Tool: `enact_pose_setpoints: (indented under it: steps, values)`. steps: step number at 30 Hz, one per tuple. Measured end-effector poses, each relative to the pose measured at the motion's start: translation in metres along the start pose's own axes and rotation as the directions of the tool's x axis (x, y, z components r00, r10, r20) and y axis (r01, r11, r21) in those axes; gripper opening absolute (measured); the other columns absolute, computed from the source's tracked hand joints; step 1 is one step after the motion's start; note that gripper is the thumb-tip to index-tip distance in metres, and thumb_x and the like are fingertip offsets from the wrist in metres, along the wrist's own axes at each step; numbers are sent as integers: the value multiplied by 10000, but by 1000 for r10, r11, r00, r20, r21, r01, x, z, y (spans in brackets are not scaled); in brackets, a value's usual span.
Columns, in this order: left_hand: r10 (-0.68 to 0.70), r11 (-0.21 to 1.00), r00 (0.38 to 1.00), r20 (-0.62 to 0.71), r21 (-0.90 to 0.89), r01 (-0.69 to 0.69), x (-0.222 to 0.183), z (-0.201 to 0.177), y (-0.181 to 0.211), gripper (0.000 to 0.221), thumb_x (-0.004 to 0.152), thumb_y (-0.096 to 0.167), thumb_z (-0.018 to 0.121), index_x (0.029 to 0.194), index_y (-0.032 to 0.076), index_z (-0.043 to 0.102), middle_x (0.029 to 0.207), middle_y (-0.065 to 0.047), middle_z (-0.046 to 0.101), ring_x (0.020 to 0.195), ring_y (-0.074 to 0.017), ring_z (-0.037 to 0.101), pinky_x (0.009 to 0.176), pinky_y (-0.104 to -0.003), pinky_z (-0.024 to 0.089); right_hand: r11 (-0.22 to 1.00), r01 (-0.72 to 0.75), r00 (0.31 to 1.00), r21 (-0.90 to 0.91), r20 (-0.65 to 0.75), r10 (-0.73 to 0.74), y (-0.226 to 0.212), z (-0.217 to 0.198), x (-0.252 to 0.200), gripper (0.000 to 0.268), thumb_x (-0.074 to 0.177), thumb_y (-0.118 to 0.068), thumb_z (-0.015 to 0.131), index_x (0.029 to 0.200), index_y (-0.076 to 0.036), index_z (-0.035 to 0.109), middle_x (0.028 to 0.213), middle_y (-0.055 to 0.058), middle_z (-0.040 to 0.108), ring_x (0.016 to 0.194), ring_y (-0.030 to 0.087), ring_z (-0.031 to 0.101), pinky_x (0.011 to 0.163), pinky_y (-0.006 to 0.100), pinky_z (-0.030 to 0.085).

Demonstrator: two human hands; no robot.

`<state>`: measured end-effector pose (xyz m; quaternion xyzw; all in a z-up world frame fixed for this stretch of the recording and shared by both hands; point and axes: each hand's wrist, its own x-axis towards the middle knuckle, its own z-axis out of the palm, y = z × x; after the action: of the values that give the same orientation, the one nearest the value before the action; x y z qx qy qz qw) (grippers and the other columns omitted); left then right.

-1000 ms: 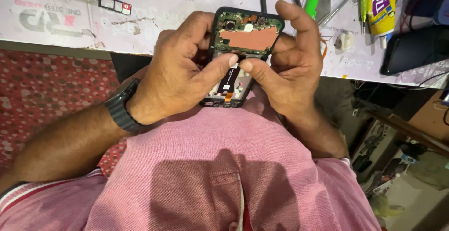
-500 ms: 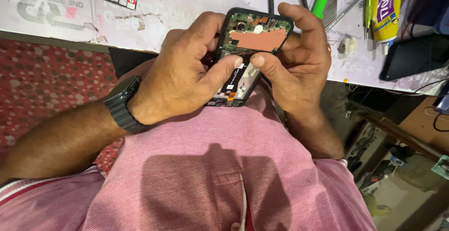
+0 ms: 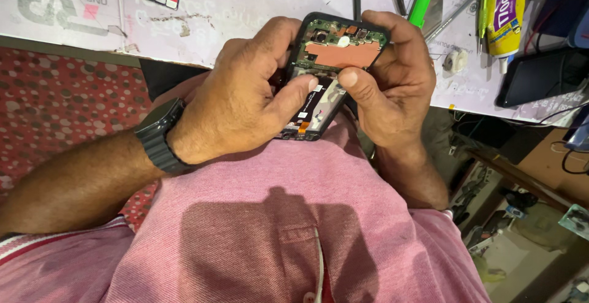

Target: The person is repairing a disassembled smartphone by hand. They repeatedly peel off and reapply a protective film on the internal battery connector, then place a new battery into the phone's chassis.

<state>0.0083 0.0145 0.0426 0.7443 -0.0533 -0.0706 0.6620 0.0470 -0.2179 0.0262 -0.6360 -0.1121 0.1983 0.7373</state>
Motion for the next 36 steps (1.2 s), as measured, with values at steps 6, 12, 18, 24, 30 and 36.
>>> enact_pose_setpoints:
  steps: [6, 12, 18, 24, 30, 36]
  values:
    - [51, 998, 999, -17, -36, -52, -2, 1, -4, 339, 1036, 53, 668, 1325, -6, 503, 910, -92, 720, 815, -187, 777, 706, -299, 581, 999, -19, 1000, 36, 5, 19, -3, 5, 4, 566, 1041, -48, 769, 1484, 51, 430, 1197, 152, 723, 1081, 175, 718, 988, 287, 582]
    - [12, 1000, 1000, -3, -4, -12, -2, 0, -2, 338, 1015, 76, 677, 1286, -11, 495, 825, -108, 678, 730, -213, 739, 638, -326, 541, 999, -23, 1000, 22, -4, 23, -3, 6, 4, 572, 1035, -29, 783, 1484, 57, 438, 1211, 145, 715, 1089, 160, 706, 998, 280, 574]
    - [-7, 999, 1000, -12, 39, 8, -1, 1, -1, 360, 982, 78, 692, 1271, -11, 496, 810, -130, 670, 705, -254, 720, 616, -347, 528, 1000, -15, 1000, 12, -1, 15, 1, 2, 2, 551, 1049, -28, 785, 1476, 56, 448, 1199, 148, 720, 1094, 161, 710, 1001, 279, 577]
    - [46, 998, 999, -20, 43, -45, -2, 0, -4, 363, 1003, 70, 690, 1296, -6, 488, 880, -149, 685, 786, -282, 735, 666, -359, 542, 1000, -12, 1000, 14, 0, 12, 1, 3, 5, 549, 1051, -34, 785, 1477, 53, 448, 1178, 147, 727, 1089, 163, 716, 1001, 284, 583]
    - [23, 986, 999, 46, -165, -15, -1, -1, -4, 459, 942, 27, 682, 1341, -5, 456, 904, -89, 701, 776, -173, 734, 694, -315, 576, 997, -74, 994, 22, -83, 76, -8, 13, 10, 663, 957, -75, 785, 1474, 63, 393, 1152, 140, 729, 1036, 164, 714, 962, 276, 576]
    - [-202, 972, 973, 116, -99, 214, -2, 5, -14, 392, 922, 16, 664, 1252, -1, 453, 753, -80, 609, 609, -142, 594, 548, -315, 490, 891, 170, 976, -421, -53, -212, -7, 16, 6, 747, 919, -114, 845, 1500, 3, 391, 1395, 156, 535, 1099, 156, 619, 924, 290, 545]
